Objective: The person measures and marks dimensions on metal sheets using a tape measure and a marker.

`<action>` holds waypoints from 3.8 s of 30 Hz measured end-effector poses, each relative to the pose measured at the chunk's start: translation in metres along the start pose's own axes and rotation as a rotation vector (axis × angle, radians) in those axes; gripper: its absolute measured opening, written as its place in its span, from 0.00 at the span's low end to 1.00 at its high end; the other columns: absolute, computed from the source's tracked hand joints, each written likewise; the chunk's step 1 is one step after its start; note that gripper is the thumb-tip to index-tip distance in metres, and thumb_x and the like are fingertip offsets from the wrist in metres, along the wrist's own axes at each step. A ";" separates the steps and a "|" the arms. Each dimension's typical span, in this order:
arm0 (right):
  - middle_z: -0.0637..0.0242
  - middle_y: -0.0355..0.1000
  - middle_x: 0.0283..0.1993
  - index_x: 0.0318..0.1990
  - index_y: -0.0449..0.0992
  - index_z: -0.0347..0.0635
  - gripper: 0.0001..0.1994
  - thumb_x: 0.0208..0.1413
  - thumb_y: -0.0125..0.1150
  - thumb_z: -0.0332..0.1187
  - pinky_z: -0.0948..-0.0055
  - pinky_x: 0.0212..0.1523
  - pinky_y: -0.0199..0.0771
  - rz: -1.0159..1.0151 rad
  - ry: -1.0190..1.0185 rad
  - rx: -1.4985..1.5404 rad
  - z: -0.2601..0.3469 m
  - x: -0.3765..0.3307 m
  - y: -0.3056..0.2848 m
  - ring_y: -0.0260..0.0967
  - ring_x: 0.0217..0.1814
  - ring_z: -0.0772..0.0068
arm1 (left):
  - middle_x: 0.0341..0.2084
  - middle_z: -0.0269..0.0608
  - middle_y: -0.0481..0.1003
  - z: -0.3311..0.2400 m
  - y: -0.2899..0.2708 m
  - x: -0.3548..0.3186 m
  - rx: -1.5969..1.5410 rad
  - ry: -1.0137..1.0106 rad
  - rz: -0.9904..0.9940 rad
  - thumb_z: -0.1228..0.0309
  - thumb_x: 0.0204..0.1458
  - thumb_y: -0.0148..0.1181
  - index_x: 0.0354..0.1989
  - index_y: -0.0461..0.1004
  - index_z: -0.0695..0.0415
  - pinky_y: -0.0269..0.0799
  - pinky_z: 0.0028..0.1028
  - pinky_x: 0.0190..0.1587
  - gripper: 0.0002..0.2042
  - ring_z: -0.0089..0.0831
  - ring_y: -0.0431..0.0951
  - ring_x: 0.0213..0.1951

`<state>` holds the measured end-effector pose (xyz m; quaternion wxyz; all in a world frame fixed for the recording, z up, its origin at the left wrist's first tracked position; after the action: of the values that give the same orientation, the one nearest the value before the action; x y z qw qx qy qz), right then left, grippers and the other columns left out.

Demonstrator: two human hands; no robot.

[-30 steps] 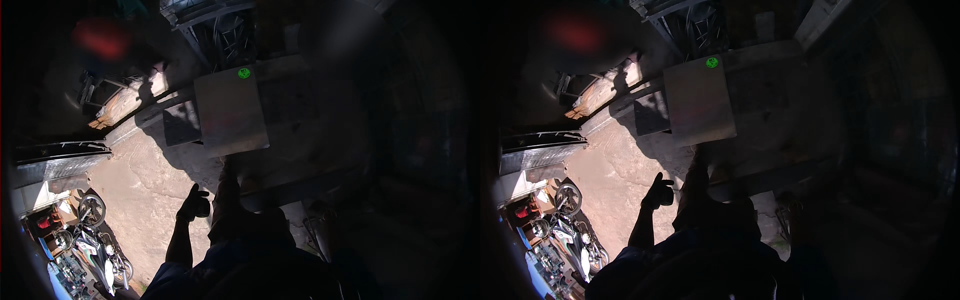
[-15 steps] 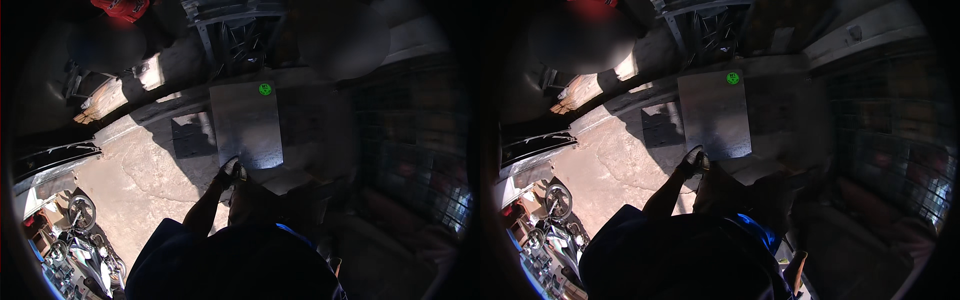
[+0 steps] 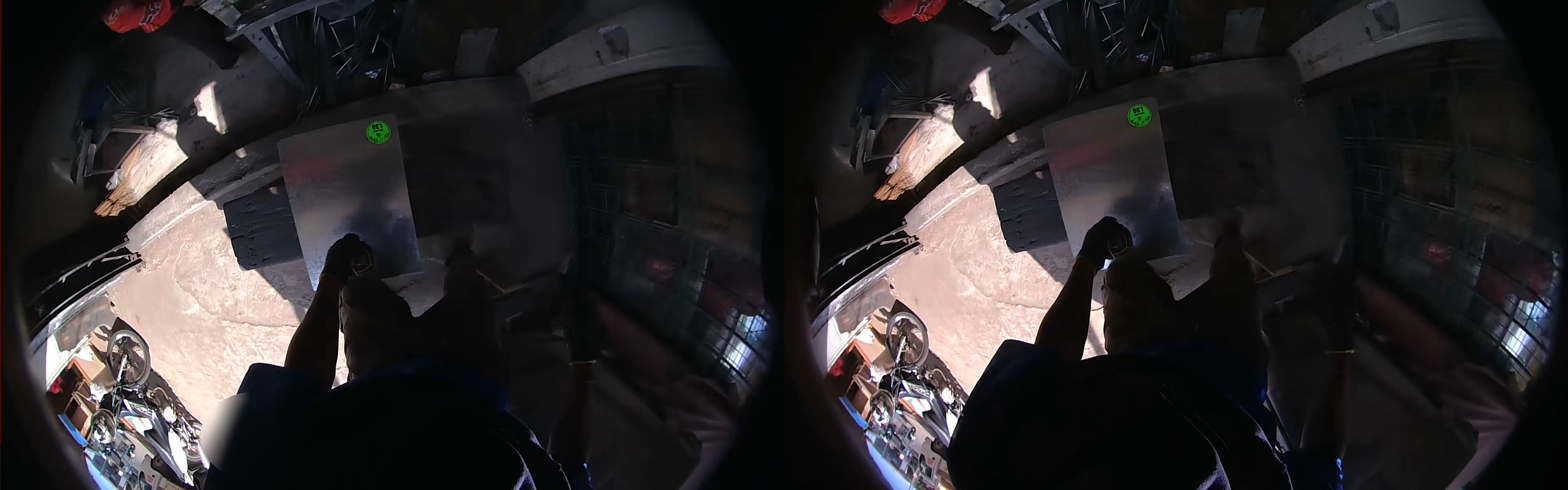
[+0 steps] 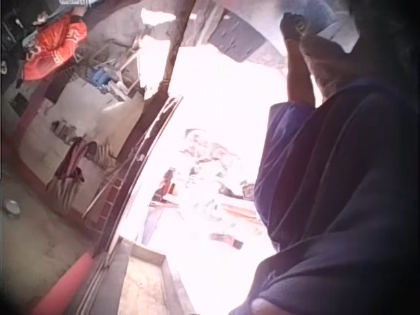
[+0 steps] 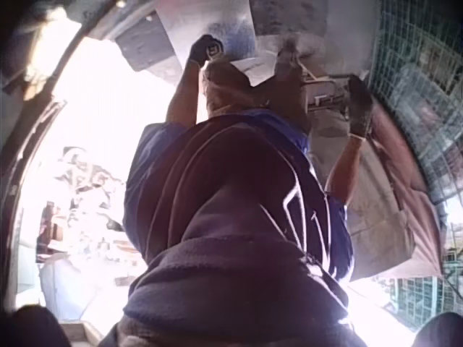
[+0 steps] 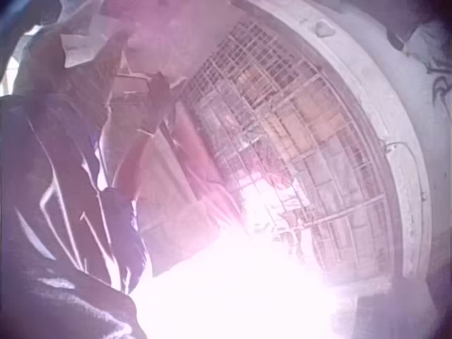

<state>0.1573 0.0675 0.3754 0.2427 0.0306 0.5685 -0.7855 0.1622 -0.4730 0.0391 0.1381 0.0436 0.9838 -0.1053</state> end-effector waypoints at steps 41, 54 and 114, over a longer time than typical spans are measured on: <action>0.46 0.78 0.41 0.43 0.81 0.40 0.18 0.60 0.59 0.46 0.49 0.45 0.74 -0.224 -0.627 0.049 0.027 0.313 0.338 0.77 0.43 0.46 | 0.52 0.44 0.77 -0.006 0.105 0.053 0.900 0.326 -0.406 0.64 0.58 0.57 0.54 0.76 0.44 0.81 0.42 0.46 0.15 0.48 0.83 0.47; 0.58 0.78 0.41 0.51 0.78 0.36 0.16 0.57 0.71 0.32 0.64 0.47 0.76 -0.036 -0.688 0.734 0.059 0.225 0.299 0.77 0.44 0.65 | 0.34 0.38 0.80 -0.024 0.155 0.027 -0.616 0.088 -0.546 0.57 0.68 0.58 0.53 0.73 0.58 0.76 0.26 0.31 0.17 0.24 0.81 0.34; 0.54 0.75 0.52 0.49 0.81 0.45 0.14 0.63 0.54 0.40 0.55 0.58 0.73 0.243 -0.698 0.207 0.026 0.190 0.431 0.74 0.55 0.52 | 0.43 0.62 0.82 0.116 -0.026 -0.101 0.868 -0.446 -0.748 0.36 0.52 0.65 0.50 0.78 0.67 0.76 0.51 0.51 0.38 0.59 0.82 0.48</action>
<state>0.1756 -0.1235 -0.0553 0.5086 -0.1472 0.3618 -0.7673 0.2868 -0.5298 -0.0366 0.2641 -0.2756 0.7472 -0.5440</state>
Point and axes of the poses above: each hand's wrist, its own x-axis towards the middle knuckle, its own y-axis out of the palm, z = x × y, the point moved 5 cm from there along x, towards the middle knuckle
